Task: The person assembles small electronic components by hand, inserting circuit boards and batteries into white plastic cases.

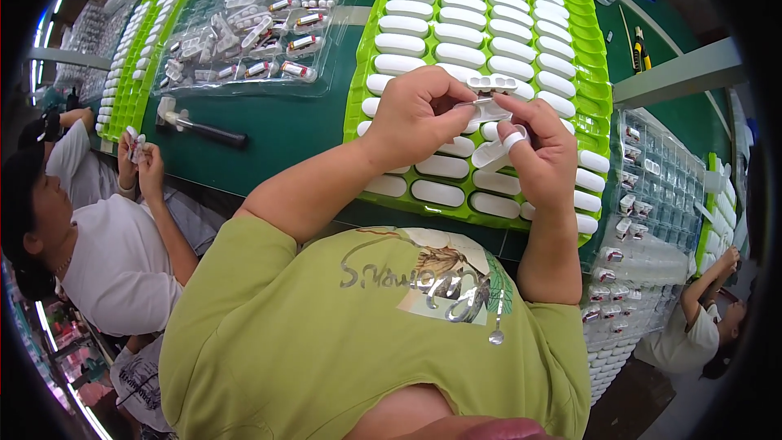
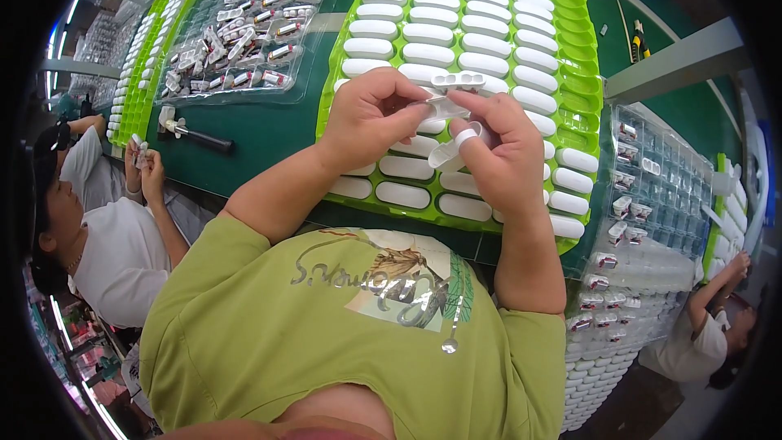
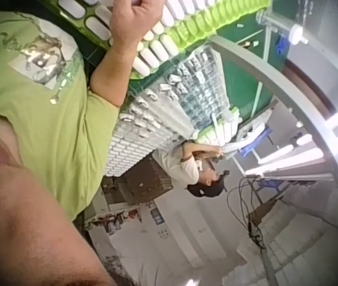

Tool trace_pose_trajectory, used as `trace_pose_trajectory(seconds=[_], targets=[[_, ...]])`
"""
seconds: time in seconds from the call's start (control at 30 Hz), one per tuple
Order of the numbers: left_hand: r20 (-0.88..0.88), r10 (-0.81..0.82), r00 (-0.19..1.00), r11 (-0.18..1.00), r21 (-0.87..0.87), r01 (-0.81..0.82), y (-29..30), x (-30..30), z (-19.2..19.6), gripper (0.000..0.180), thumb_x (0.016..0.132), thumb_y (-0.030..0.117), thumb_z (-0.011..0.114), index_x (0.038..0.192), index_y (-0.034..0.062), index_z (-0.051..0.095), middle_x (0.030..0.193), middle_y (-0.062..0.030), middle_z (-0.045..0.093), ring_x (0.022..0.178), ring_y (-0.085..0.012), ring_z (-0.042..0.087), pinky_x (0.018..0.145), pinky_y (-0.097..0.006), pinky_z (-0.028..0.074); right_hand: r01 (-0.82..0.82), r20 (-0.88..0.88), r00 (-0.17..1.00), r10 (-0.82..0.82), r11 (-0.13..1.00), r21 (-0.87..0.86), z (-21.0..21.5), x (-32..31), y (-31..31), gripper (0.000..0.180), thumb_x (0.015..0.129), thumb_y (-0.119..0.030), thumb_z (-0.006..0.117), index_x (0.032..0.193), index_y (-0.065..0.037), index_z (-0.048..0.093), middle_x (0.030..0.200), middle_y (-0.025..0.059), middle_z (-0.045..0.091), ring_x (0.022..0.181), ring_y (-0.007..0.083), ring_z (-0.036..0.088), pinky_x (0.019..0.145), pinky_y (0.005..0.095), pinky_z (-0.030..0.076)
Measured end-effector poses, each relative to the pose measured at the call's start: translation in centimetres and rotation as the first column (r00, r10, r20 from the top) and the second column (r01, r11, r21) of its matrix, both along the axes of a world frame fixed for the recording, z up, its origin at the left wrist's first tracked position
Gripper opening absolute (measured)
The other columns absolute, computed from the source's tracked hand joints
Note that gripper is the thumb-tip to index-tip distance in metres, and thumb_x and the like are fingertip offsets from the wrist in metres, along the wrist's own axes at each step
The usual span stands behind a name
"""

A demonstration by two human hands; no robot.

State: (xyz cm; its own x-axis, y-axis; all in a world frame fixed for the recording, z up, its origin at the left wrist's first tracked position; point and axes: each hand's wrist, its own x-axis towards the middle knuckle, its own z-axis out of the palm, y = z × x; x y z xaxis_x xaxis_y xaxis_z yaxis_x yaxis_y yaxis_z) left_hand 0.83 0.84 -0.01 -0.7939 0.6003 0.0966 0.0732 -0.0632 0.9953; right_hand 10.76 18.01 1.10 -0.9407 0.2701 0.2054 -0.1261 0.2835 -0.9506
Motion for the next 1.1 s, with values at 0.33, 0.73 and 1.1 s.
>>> trace_pose_trajectory(seconds=[0.33, 0.73, 1.1], targets=[[0.265, 0.035, 0.964, 0.998, 0.045, -0.049, -0.2, -1.5, 0.2, 0.021, 0.084, 0.004, 0.070, 0.103, -0.0021, 0.065, 0.078, -0.0054, 0.067, 0.064, -0.0072, 0.060, 0.056, -0.022, 0.051, 0.083, 0.064, 0.996, -0.059, 0.854, -0.513, 0.4, -0.1, 0.9, 0.013, 0.092, -0.012, 0.065, 0.099, -0.001, 0.063, 0.086, 0.0017, 0.065, 0.075, 0.0064, 0.058, 0.060, 0.0209, 0.046], [0.526, -0.092, 0.846, 0.941, 0.324, -0.099, -1.2, -2.8, 0.1, 0.017, 0.083, 0.005, 0.070, 0.098, -0.0027, 0.067, 0.092, -0.0074, 0.069, 0.076, -0.0117, 0.062, 0.068, -0.025, 0.050, 0.143, 0.290, 0.949, -0.127, 0.989, -0.034, -0.4, -0.2, -0.5, 0.019, 0.083, -0.013, 0.073, 0.083, -0.003, 0.057, 0.073, -0.0003, 0.057, 0.063, 0.0065, 0.048, 0.056, 0.0223, 0.041], [0.443, -0.339, 0.830, 0.934, 0.268, 0.238, -0.6, -0.4, 0.7, 0.004, 0.083, 0.003, 0.071, 0.086, 0.0009, 0.069, 0.089, -0.0023, 0.066, 0.086, -0.0107, 0.063, 0.080, -0.024, 0.049, 0.054, 0.219, 0.975, 0.034, 0.922, -0.384, -0.1, -0.2, -1.0, 0.010, 0.090, -0.009, 0.066, 0.087, -0.002, 0.061, 0.073, -0.0012, 0.061, 0.066, 0.0041, 0.054, 0.060, 0.0197, 0.043]])
